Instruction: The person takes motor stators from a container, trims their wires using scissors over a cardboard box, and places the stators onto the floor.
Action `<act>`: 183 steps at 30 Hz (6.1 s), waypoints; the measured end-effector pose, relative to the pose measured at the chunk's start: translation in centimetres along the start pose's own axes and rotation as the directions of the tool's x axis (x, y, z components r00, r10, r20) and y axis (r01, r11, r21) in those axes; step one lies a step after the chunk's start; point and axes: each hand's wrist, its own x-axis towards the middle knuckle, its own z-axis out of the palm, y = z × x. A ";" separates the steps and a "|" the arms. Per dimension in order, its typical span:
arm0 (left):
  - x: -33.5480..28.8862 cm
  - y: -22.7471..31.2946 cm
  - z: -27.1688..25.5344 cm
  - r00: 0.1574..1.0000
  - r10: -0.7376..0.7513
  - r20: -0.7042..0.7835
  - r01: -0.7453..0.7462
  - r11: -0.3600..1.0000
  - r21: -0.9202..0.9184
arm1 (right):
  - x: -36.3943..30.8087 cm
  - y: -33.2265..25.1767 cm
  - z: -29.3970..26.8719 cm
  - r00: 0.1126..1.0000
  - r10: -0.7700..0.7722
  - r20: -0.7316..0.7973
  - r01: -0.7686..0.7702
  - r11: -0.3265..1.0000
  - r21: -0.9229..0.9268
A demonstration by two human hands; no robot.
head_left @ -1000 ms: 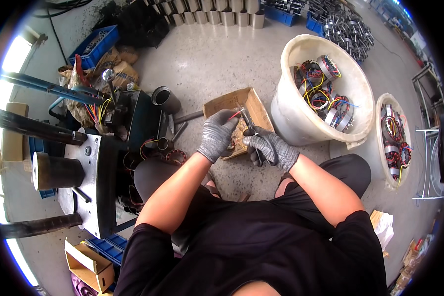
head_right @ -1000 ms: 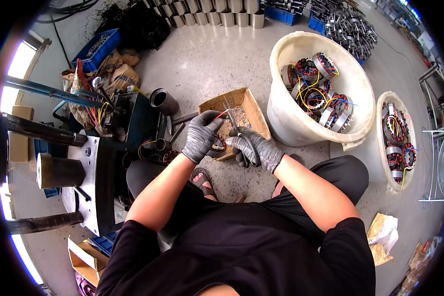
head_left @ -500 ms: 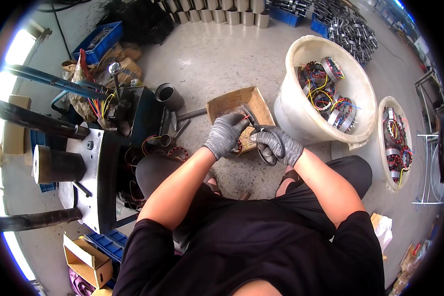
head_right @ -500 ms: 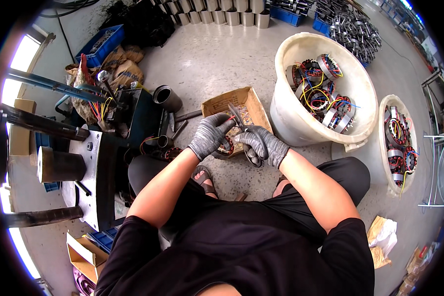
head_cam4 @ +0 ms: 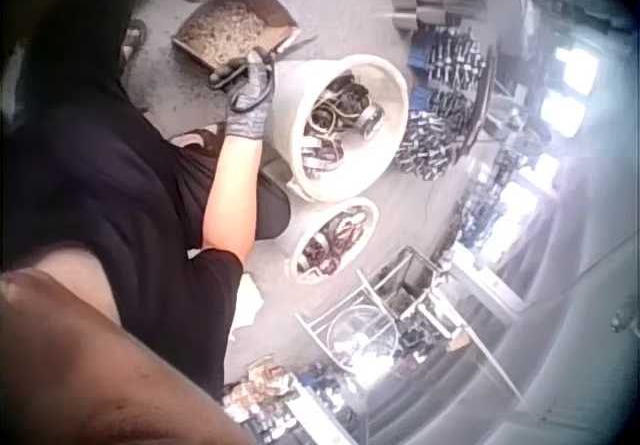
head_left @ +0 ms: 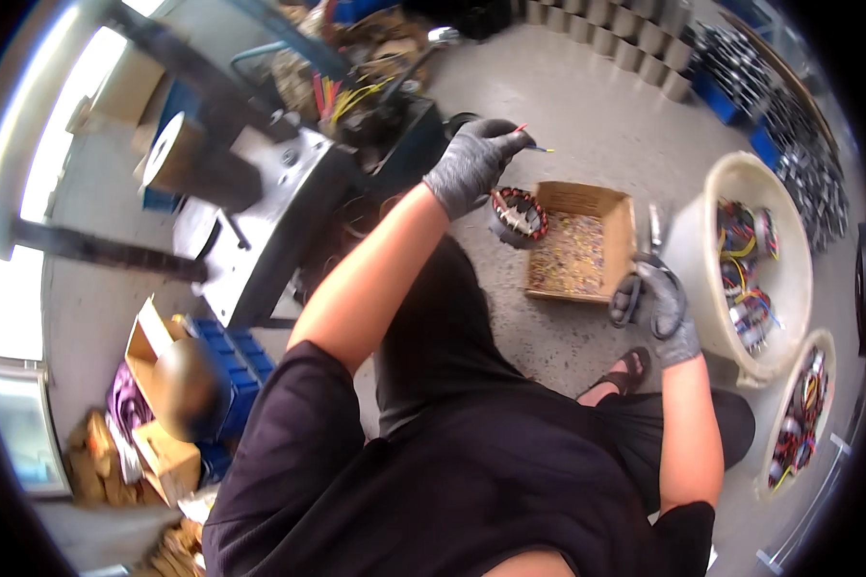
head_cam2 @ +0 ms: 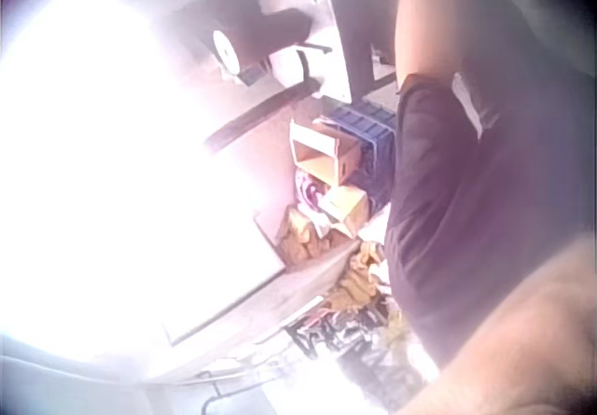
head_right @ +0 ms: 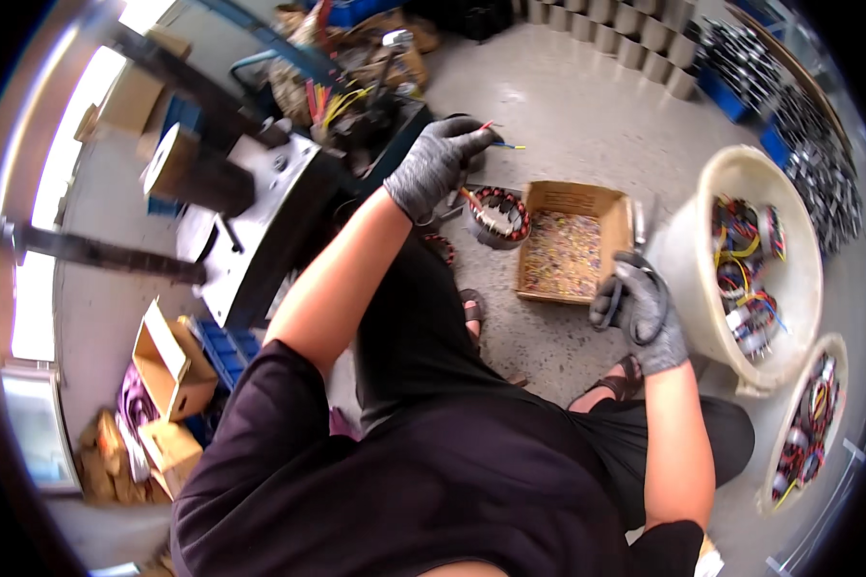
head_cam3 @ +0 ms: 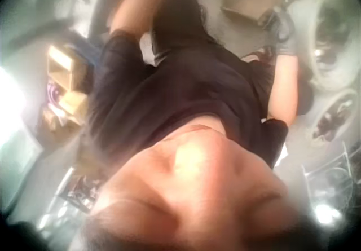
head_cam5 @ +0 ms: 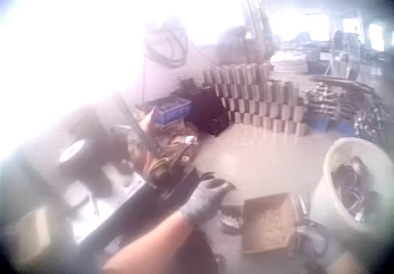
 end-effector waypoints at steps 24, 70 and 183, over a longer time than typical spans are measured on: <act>-13.8 -22.3 -18.5 0.873 -0.419 -0.248 0.407 0.349 0.844 | -2.5 -4.1 2.1 0.990 -0.137 -0.033 0.135 0.990 -0.050; 0.5 -3.2 16.9 0.858 0.224 0.462 -0.429 0.808 0.404 | 7.2 -19.7 -22.7 0.492 -0.821 -0.290 0.114 0.391 -0.913; -0.2 -5.9 12.6 0.962 -0.208 0.178 0.256 0.915 -0.313 | 2.1 -0.9 1.2 0.978 0.209 -0.010 -0.208 0.967 -0.146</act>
